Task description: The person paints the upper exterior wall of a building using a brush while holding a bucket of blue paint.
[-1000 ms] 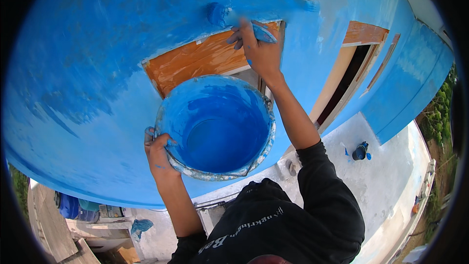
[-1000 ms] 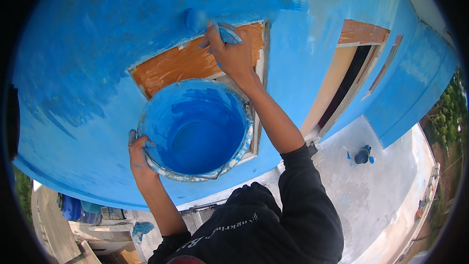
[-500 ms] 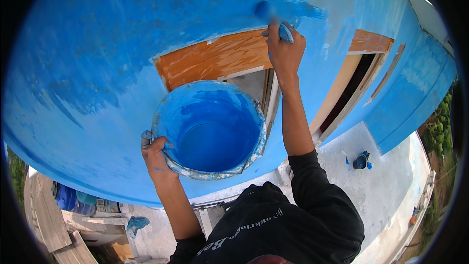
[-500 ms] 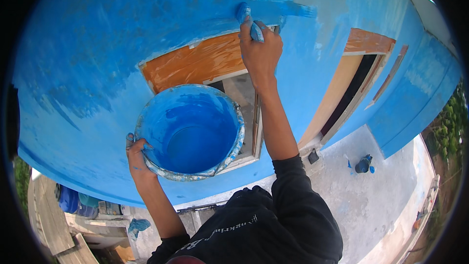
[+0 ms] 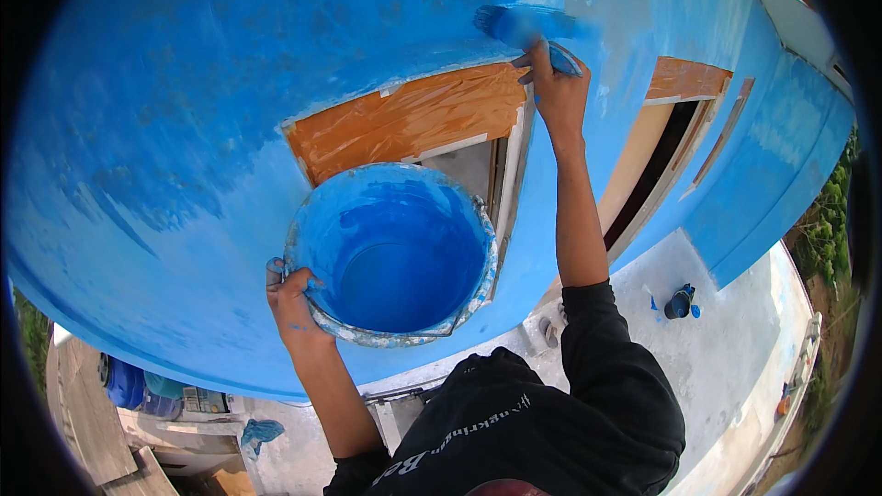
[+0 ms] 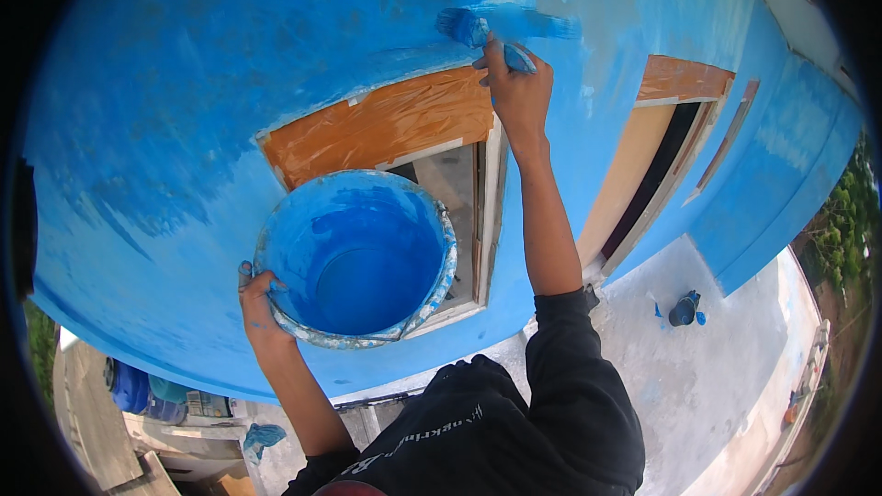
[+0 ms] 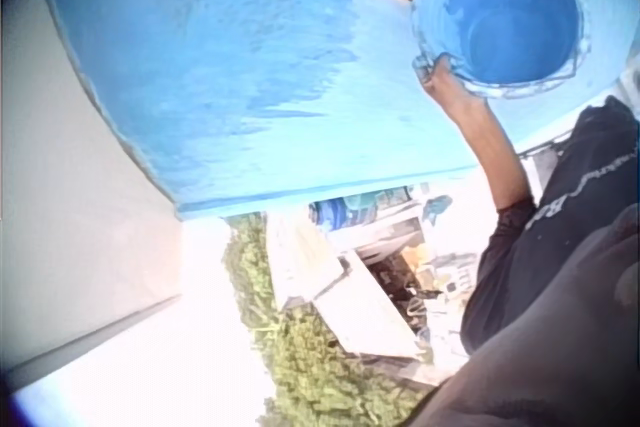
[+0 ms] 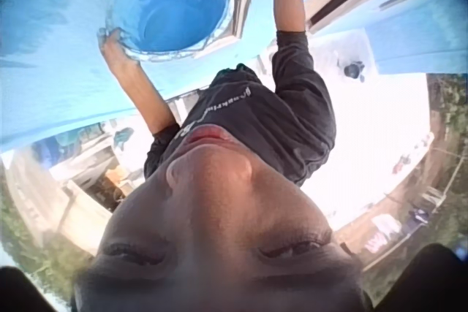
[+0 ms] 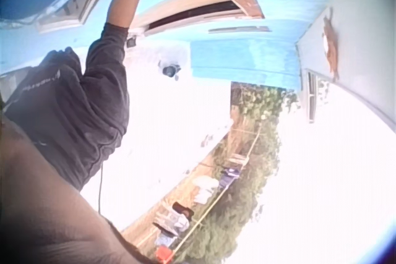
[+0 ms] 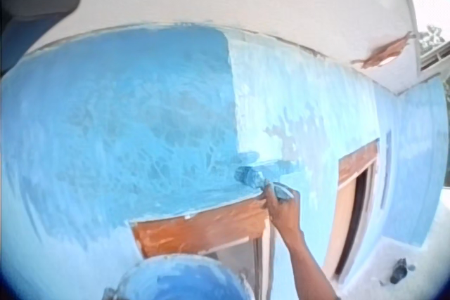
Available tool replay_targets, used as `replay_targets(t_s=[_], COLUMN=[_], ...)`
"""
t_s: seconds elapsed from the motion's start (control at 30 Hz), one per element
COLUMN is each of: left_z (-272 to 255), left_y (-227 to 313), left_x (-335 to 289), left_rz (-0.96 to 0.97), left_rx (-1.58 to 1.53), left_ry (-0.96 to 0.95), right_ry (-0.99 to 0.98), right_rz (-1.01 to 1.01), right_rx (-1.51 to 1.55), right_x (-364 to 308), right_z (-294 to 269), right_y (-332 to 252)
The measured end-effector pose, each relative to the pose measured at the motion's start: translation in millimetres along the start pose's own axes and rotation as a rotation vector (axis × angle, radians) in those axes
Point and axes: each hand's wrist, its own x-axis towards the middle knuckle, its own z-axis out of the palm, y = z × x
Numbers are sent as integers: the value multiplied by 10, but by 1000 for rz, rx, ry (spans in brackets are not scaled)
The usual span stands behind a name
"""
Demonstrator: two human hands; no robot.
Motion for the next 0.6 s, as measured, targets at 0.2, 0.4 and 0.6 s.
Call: replay_targets(t_s=[0.2, 0.4, 0.6], left_z=[-73, 35, 191], left_y=[-67, -146, -208], left_x=[36, 101, 57], left_rz=[56, 78, 15], left_rx=[-47, 20, -55], left_ry=[-43, -109, -158], right_ry=[395, 219, -135], right_rz=[64, -31, -70], right_rx=[-184, -305, -79], right_x=[269, 330, -97], right_z=[-529, -316, -44], right_y=[197, 209, -120])
